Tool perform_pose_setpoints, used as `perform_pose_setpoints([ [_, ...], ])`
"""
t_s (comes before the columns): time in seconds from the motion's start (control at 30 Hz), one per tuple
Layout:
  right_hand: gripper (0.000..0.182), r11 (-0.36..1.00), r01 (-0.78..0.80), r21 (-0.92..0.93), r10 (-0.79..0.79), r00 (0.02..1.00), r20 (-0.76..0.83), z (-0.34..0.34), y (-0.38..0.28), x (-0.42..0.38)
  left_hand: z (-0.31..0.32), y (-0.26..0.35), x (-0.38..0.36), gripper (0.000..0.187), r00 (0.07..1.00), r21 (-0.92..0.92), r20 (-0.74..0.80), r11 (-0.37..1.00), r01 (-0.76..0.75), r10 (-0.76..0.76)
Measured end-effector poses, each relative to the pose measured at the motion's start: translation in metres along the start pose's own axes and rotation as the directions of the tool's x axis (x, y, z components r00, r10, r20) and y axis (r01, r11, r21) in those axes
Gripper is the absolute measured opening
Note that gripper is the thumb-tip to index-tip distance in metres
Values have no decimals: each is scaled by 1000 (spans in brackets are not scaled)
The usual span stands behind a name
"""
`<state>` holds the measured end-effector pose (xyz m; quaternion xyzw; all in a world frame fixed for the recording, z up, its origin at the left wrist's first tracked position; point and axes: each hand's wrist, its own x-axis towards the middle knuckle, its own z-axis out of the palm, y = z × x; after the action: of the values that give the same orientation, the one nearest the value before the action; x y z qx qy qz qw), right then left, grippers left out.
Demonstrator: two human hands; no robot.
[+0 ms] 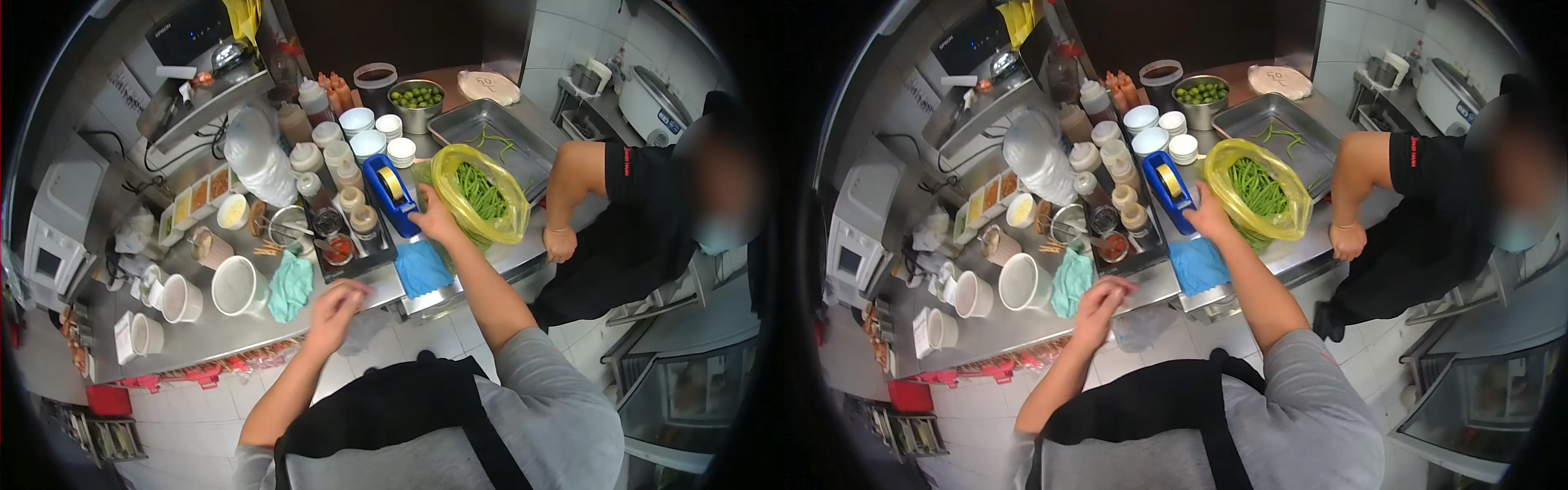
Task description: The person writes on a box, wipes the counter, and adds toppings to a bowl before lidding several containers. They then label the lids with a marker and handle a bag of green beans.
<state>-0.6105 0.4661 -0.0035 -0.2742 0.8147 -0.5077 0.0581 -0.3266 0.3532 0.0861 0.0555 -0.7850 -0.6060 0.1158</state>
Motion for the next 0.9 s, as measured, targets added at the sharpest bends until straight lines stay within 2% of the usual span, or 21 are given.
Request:
perform_pose_setpoints([
  [0.03,66,990,-79,115,76,997,28,-4,1,-2,29,-10,12,22,992,-410,86,904,124,-97],
  [0.07,63,962,-154,226,144,988,59,-9,0,1,57,-7,28,26,978,-657,105,726,205,-181],
  [0.1,61,915,-229,332,208,973,95,-14,1,6,77,-6,46,28,966,-709,81,666,230,-246],
  [0.13,54,903,-221,368,193,975,112,-13,12,11,93,-7,65,30,948,-759,66,601,251,-312],
  [0.23,49,876,-247,414,203,968,147,-15,7,19,123,-35,116,36,827,-829,-8,466,310,-562],
  [0.33,45,938,-241,251,218,969,116,-2,5,34,131,-68,154,41,712,-757,-188,562,333,-677],
  [0.37,44,954,-236,184,220,970,105,5,9,43,132,-78,162,44,702,-745,-204,574,340,-682],
  [0.4,45,963,-186,193,175,982,70,17,24,52,130,-87,168,46,693,-734,-225,587,342,-685],
  [0.47,49,945,-263,197,245,963,109,28,25,62,129,-87,171,48,697,-680,-293,655,329,-654],
  [0.5,51,933,-302,196,281,951,129,32,22,65,134,-103,178,49,670,-621,-419,732,281,-613],
  [0.53,56,941,-317,118,301,944,139,28,9,62,135,-108,183,49,665,-605,-466,759,243,-584],
  [0.57,57,973,-231,-13,231,972,44,27,0,63,136,-114,184,50,657,-587,-506,781,214,-560],
  [0.63,58,953,-98,-287,68,991,-112,27,-6,53,132,-106,185,51,659,-669,-434,710,221,-614],
  [0.67,58,977,-166,-137,159,986,-59,20,-9,50,129,-101,186,51,661,-704,-394,673,229,-638],
  [0.73,61,974,-92,208,97,995,-12,-8,-34,12,130,-93,184,51,644,-727,-373,642,245,-668],
  [0.8,59,869,-1,495,-7,1000,13,-57,-63,-53,129,-91,186,53,621,-741,-350,613,274,-701],
  [0.87,65,828,-54,558,22,998,64,-96,-66,-117,129,-92,189,54,602,-708,-377,638,303,-704],
  [0.9,65,900,-99,424,63,993,97,-117,-76,-150,129,-92,191,54,594,-689,-393,653,315,-702],
])
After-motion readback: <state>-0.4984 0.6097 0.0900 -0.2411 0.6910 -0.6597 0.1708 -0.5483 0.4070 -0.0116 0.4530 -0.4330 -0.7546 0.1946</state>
